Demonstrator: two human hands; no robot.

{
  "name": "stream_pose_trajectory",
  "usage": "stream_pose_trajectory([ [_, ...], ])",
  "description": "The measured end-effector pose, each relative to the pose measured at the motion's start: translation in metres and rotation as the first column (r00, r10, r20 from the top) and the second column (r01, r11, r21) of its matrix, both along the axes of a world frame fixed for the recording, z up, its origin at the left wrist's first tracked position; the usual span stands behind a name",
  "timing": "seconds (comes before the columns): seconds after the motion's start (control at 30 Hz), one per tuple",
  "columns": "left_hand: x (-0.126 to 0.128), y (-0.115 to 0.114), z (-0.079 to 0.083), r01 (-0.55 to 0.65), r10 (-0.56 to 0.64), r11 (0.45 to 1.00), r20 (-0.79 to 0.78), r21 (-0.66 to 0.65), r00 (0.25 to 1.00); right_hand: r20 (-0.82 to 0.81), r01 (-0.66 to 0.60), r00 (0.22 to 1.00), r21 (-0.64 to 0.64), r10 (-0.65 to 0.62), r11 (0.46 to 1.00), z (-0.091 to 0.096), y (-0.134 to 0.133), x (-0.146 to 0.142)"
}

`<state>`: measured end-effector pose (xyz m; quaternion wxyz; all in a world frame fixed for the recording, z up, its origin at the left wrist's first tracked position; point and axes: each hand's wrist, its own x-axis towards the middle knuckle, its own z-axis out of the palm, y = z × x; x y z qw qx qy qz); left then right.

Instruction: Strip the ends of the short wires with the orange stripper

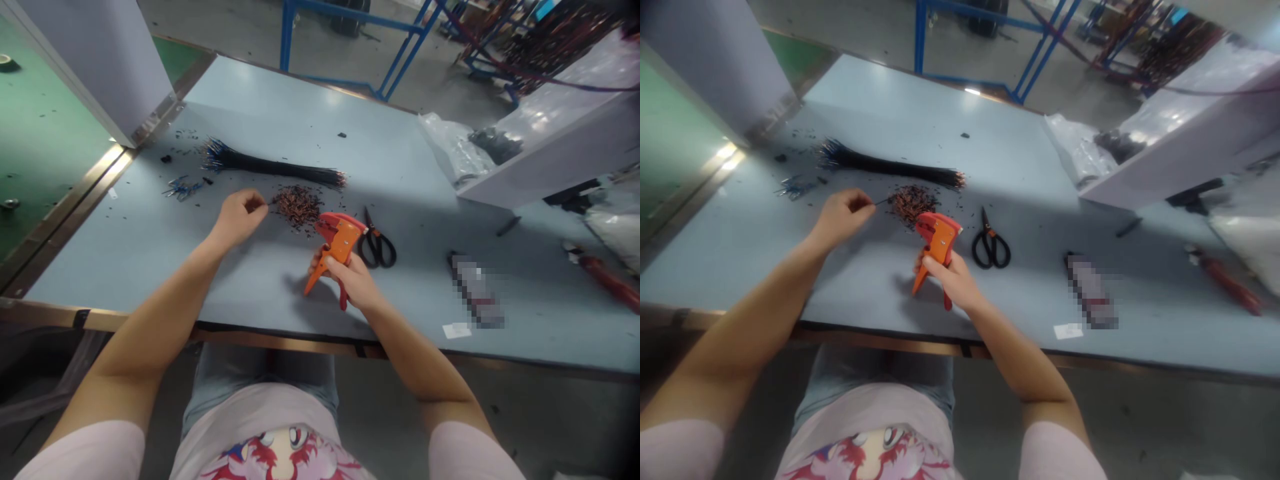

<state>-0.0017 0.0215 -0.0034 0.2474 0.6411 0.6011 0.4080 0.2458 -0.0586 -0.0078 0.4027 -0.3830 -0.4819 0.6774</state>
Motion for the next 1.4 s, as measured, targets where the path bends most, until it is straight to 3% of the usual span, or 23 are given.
stream_pose_trajectory([
  [0.13, 0.008, -0.011, 0.009, 0.035, -0.042, 0.998, 0.104, 0.061, 0.994, -0.064, -0.001, 0.998, -0.117, -0.007, 0.993, 0.003, 0.001, -0.003],
  [0.33, 0.015, -0.018, 0.008, 0.209, -0.223, 0.972, 0.139, 0.108, 0.965, -0.166, -0.052, 0.986, -0.264, 0.008, 0.963, -0.002, 0.002, -0.004],
  [0.63, 0.021, -0.022, 0.003, 0.343, -0.351, 0.930, 0.040, 0.135, 0.936, -0.170, -0.099, 0.984, -0.279, 0.053, 0.955, -0.005, 0.004, -0.003],
  [0.87, 0.023, -0.023, -0.001, 0.374, -0.388, 0.914, 0.071, 0.155, 0.919, -0.139, -0.125, 0.986, -0.278, 0.089, 0.952, -0.006, 0.001, -0.003],
  [1.4, 0.031, -0.036, 0.012, 0.399, -0.414, 0.904, 0.081, 0.155, 0.907, -0.077, -0.152, 0.987, -0.190, 0.140, 0.970, 0.001, -0.003, -0.002],
])
